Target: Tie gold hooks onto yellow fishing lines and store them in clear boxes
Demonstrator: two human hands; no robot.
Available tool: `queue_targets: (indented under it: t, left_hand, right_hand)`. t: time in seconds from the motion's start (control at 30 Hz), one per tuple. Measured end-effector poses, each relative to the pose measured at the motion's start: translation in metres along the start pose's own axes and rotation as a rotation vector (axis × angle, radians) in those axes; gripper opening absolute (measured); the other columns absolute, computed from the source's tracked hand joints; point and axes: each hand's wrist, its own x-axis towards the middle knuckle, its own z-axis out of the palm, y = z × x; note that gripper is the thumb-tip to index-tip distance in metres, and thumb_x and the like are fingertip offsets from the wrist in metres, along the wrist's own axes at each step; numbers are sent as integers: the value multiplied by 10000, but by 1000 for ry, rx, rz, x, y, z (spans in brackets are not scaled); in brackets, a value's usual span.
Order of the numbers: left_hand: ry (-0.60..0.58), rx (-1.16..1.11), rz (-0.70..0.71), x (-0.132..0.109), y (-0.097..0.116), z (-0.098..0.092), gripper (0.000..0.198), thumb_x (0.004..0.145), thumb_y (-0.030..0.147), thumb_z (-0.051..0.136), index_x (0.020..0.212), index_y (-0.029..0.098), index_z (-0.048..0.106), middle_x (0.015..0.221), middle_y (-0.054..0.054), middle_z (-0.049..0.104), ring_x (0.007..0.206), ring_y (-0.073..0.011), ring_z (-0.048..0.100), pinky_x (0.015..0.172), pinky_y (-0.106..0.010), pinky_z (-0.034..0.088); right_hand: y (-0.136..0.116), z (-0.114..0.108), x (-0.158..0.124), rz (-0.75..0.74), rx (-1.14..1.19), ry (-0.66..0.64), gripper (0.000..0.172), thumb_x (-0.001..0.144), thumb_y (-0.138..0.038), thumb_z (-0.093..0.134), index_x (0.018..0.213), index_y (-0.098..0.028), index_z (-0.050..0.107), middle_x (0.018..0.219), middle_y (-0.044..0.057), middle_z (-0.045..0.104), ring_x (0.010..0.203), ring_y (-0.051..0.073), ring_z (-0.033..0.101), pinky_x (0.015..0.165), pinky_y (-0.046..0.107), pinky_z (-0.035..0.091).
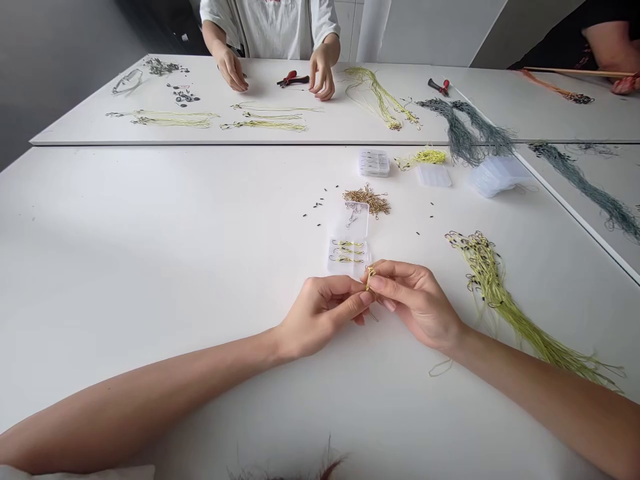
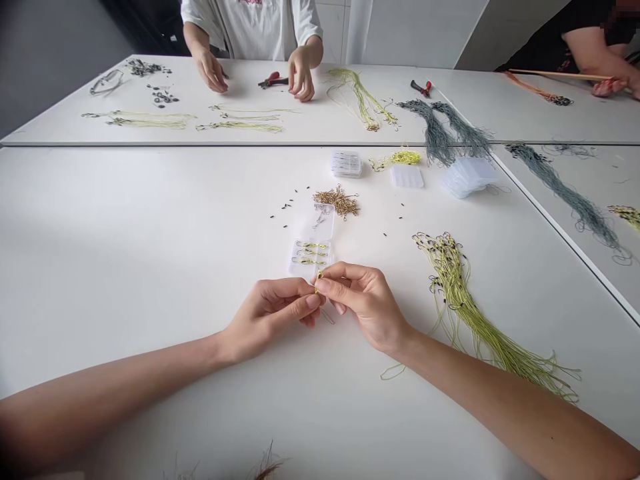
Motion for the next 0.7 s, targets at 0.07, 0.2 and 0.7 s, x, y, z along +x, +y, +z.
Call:
queue_targets:
  t: [0.07,0.2,0.7]
  left_hand:
    - [-2,54,15,0,-2,1,226,926,289,551,838,145,702,767,-48,644,709,-130,560,685,-256,526]
    - [10,180,58,-1,-5,1,216,936,284,536,959,163,714,892,-66,662,776,-144,581,740,-277,502]
    - [384,451,247,4,-12,-7,211,904,325,571,913,164,707,861,-57,674,755,-146,599,691,-260,470]
  right_hand:
    - [1,0,-1,-11,-2,-4,118,799,-307,711,744,-204,696,660,-12,547,559,111,389,553,294,380]
    - [3,-1,0,-44,15,-14,101,813,-275,701,748,-199,692,619,-27,506,554,105,384,573,287,363]
    - [14,-8,3,-117,26,-27,126,810,-285,713,847,-167,688,797,21,706,531,90,592,660,282,476]
